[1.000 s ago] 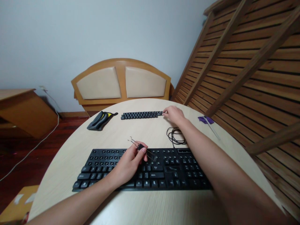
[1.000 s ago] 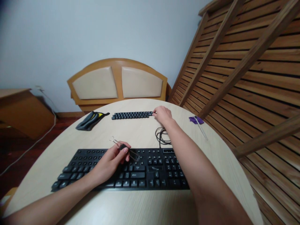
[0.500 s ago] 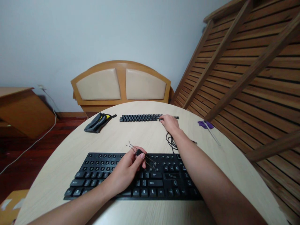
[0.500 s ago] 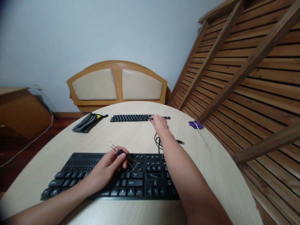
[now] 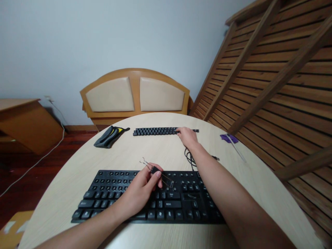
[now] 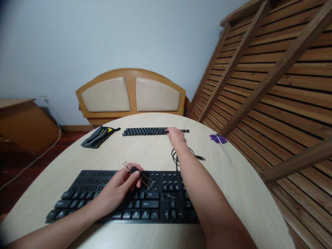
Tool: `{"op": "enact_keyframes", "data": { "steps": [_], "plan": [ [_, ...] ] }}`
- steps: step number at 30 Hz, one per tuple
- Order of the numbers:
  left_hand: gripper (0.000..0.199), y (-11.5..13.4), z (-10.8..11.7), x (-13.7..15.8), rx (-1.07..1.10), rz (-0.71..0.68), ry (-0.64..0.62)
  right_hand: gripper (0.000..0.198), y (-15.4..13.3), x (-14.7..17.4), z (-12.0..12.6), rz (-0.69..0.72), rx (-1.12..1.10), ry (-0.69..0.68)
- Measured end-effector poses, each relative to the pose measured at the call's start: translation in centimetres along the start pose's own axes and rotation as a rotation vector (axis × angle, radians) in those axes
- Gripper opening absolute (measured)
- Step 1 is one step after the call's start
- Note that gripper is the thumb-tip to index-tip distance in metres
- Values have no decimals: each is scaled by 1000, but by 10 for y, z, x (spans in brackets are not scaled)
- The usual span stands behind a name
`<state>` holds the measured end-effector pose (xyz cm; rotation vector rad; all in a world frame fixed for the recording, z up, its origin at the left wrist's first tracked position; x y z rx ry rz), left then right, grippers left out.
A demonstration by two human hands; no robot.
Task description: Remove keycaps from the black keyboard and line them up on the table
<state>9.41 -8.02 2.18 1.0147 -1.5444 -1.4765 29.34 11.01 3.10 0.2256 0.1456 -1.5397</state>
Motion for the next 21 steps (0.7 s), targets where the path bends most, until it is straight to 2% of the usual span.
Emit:
{"op": "enact_keyframes", "data": {
  "steps": [21],
  "plan": [
    [26, -1, 0, 0, 9, -6, -2, 31, -4, 5, 5, -2, -3, -16]
  ]
}}
Point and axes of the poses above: each hand's wrist, its own x-axis away from the middle knuckle, its own z-axis out of the back of the hand, y = z × x, the point moved 9 cm from there along -x, towards the middle knuckle, and after that the axes turned 12 degrees about x, right-handed, at the moved point
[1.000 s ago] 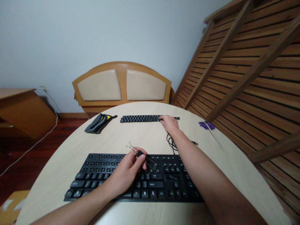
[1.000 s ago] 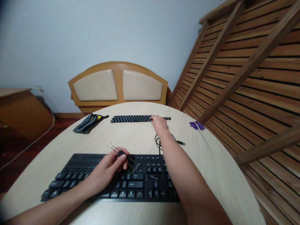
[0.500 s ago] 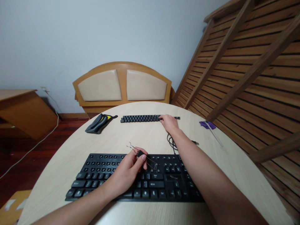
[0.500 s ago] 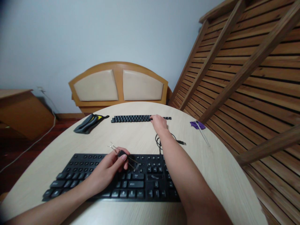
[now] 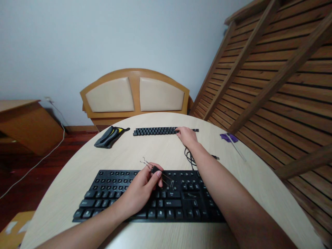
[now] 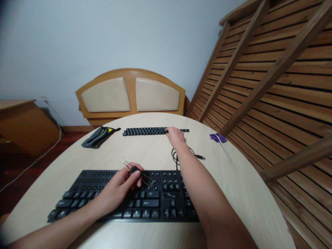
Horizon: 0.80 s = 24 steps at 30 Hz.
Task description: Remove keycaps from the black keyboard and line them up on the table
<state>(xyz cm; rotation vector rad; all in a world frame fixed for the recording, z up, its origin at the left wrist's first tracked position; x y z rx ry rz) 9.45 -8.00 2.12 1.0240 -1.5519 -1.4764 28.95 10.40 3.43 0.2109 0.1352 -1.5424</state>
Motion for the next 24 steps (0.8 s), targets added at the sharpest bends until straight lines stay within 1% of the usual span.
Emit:
{"op": "enact_keyframes", "data": {
  "steps": [3, 7, 9, 11, 13, 16, 17, 18, 19, 20, 22, 24],
  "plan": [
    [27, 0, 0, 0, 8, 3, 4, 33, 0, 1, 4, 2, 3, -5],
    [27, 0, 0, 1, -9, 6, -5, 44, 2, 2, 16, 16, 8, -39],
    [27, 1, 0, 1, -22, 0, -9, 48, 1, 7, 25, 37, 4, -61],
    [26, 2, 0, 1, -29, -2, -10, 47, -2, 19, 34, 76, -13, -77],
    [26, 2, -1, 1, -35, -1, -11, 43, -7, 39, 43, 133, -42, -89],
    [27, 3, -1, 1, -46, 0, -15, 38, -13, 81, 52, 248, -98, -126],
    [26, 3, -1, 1, -53, -3, -15, 37, -15, 97, 54, 305, -128, -140],
    [26, 4, -1, 1, -62, -6, -15, 38, -20, 113, 58, 405, -196, -150],
    [25, 5, -1, 1, -71, -9, -13, 43, -22, 129, 62, 485, -255, -168],
    [25, 5, -1, 1, -81, -12, -12, 49, -21, 142, 63, 535, -305, -204],
    [24, 5, -1, 1, -97, -18, -8, 63, -16, 163, 64, 580, -390, -271],
    [24, 5, 0, 1, -108, -19, -6, 75, -13, 177, 63, 610, -456, -320]
  ]
}}
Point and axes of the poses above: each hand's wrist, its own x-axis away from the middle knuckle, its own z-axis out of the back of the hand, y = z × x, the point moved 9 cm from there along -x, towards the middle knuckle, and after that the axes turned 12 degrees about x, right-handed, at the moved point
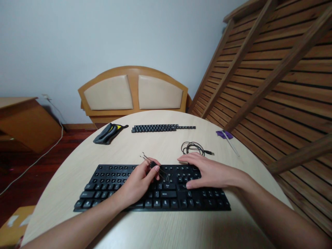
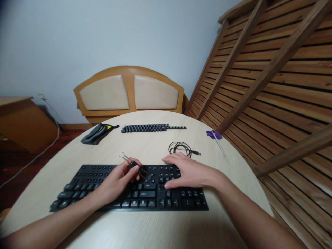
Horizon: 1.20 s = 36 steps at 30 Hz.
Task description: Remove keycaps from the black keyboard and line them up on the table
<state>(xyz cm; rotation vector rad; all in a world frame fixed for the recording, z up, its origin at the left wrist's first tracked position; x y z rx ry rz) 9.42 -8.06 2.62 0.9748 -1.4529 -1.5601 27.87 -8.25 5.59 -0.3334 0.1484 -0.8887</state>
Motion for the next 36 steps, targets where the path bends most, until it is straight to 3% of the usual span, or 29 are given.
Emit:
{"op": "enact_keyframes", "data": {
  "steps": [9, 23, 26, 32, 36],
  "plan": [
    [25, 5, 4, 1, -87, -29, 12, 85, -7, -2, -26, 76, -102, -143],
    [23, 25, -3, 14, -353, -118, 9, 85, -49, -10, -35, 71, -77, 34],
    [24, 23, -2, 14, -354, -110, 7, 73, -55, -11, -33, 75, -65, 117],
    [24, 21, 0, 11, -321, -97, 8, 31, -66, -13, -29, 67, -60, 225],
    [24, 21, -3, 11, -335, -105, -6, 20, -64, -13, -30, 54, -47, 262]
  ]
}}
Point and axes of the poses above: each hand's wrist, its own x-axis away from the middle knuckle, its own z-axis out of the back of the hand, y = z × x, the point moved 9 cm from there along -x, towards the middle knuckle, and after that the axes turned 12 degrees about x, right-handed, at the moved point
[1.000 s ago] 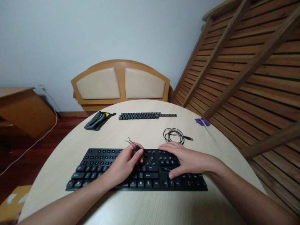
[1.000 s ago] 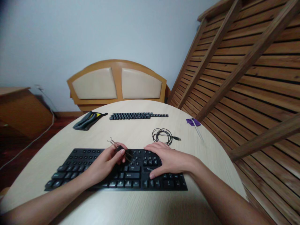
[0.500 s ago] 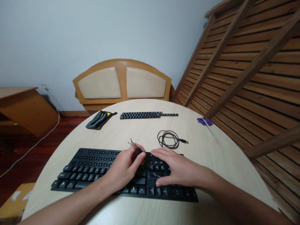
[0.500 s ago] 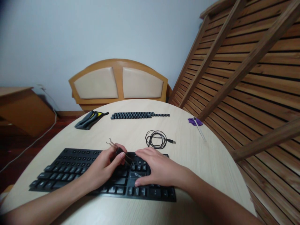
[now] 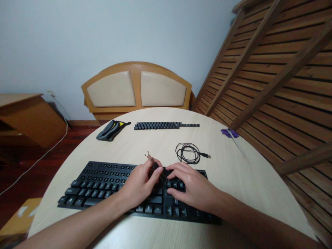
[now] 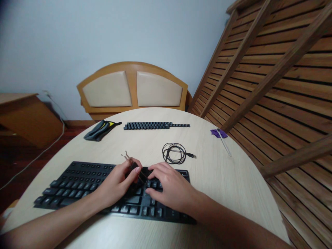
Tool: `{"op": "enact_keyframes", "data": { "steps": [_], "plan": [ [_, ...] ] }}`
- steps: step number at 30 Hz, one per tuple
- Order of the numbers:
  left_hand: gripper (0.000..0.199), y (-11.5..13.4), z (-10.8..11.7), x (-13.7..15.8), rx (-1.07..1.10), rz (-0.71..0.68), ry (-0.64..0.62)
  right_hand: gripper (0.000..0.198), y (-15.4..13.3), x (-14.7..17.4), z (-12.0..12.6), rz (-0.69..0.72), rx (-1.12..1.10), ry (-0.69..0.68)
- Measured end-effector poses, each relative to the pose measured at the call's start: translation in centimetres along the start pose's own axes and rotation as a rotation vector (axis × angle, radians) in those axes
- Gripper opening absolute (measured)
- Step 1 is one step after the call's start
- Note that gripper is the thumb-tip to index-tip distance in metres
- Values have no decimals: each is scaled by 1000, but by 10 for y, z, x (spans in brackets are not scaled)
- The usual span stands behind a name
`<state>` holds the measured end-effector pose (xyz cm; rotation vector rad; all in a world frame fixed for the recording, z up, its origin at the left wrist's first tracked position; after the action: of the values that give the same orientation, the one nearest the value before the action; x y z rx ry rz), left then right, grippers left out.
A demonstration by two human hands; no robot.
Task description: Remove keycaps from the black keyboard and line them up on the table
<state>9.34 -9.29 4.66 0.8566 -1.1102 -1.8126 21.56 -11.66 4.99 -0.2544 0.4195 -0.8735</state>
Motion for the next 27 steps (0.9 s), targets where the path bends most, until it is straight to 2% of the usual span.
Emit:
{"op": "enact_keyframes", "data": {
  "steps": [12, 21, 27],
  "plan": [
    [27, -11, 2, -1, 122, 55, 38, 9, 3, 1, -4, 25, 19, 19],
    [25, -2, 4, -3, 57, 28, 51, 8, -1, 0, -2, 44, 12, 32],
    [28, -4, 3, -3, 108, 28, 33, 7, -3, 0, 1, 47, 8, 40]
  ]
}}
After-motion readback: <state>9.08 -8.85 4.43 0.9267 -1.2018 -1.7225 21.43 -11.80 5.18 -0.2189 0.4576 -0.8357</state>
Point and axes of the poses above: each hand's wrist, its own x-axis away from the middle knuckle, its own z-axis out of the back of the hand, y = z × x, the point moved 9 cm from there along -x, towards the middle knuckle, and after that the axes turned 12 degrees about x, right-handed, at the moved point
